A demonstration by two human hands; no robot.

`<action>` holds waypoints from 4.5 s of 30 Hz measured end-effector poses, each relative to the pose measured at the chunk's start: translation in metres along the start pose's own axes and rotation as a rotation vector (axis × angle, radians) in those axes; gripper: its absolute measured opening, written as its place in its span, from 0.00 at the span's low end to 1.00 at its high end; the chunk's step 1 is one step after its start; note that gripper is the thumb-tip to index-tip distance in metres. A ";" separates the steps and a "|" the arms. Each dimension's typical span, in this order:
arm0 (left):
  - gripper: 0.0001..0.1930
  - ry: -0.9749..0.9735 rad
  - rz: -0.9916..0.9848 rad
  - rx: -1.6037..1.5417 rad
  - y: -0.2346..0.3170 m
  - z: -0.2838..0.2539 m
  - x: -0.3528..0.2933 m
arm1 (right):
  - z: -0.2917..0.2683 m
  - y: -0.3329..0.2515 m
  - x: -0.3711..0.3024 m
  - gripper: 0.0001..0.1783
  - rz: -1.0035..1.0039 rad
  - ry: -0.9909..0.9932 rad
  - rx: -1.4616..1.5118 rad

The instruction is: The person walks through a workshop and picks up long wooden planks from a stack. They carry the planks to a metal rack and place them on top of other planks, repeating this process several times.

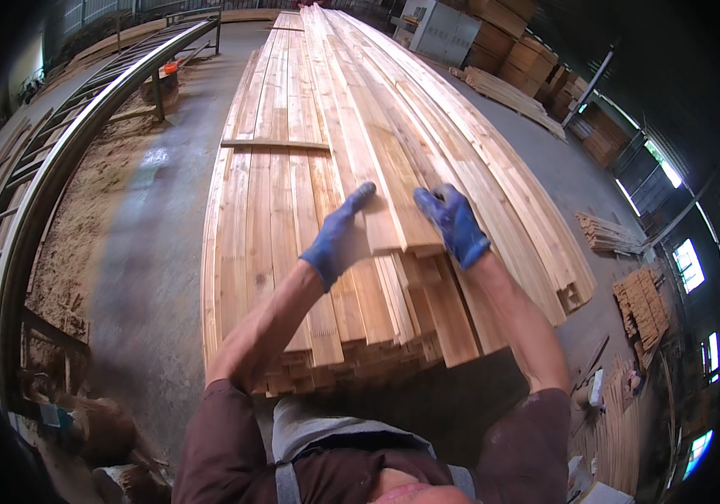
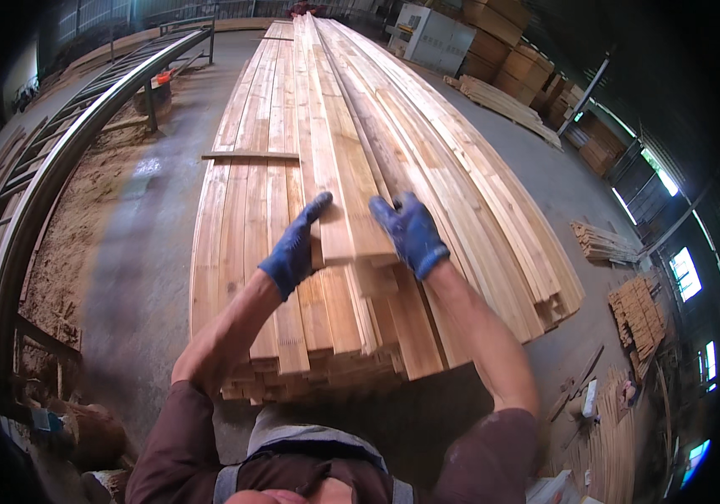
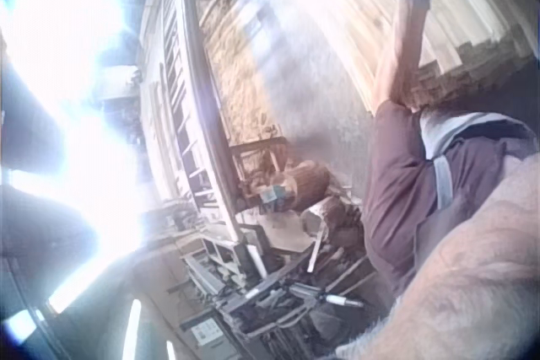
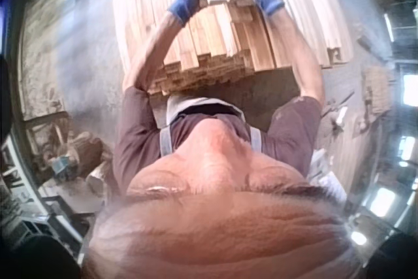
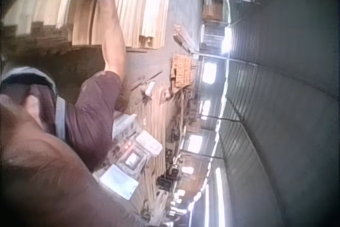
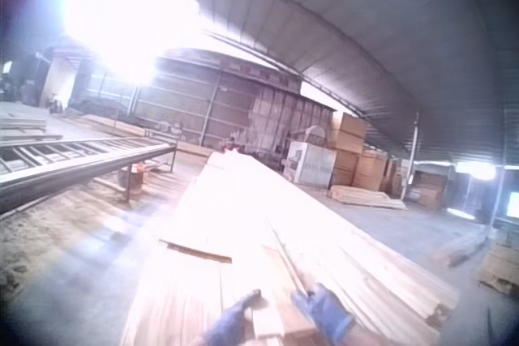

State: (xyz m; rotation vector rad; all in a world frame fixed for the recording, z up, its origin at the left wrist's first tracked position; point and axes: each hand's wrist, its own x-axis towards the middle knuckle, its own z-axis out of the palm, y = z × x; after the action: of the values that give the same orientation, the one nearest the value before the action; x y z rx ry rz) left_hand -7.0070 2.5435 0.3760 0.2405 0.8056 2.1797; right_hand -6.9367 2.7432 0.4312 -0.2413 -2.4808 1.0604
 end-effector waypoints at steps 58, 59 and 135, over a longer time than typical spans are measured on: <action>0.25 0.359 0.157 0.001 0.340 -0.370 -0.415 | 0.516 -0.380 -0.195 0.32 0.226 -0.102 0.953; 0.31 0.358 0.213 -0.035 0.348 -0.402 -0.432 | 0.550 -0.385 -0.201 0.29 0.289 -0.136 1.030; 0.57 1.643 -0.304 1.821 0.965 -1.114 -1.096 | 1.569 -1.053 -0.090 0.43 -0.556 -1.838 0.603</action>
State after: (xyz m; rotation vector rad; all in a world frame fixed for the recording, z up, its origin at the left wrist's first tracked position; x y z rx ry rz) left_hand -7.3168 0.7417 0.1982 -0.8746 3.0839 0.2432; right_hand -7.5541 0.9705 0.1969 2.3715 -2.6310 2.0769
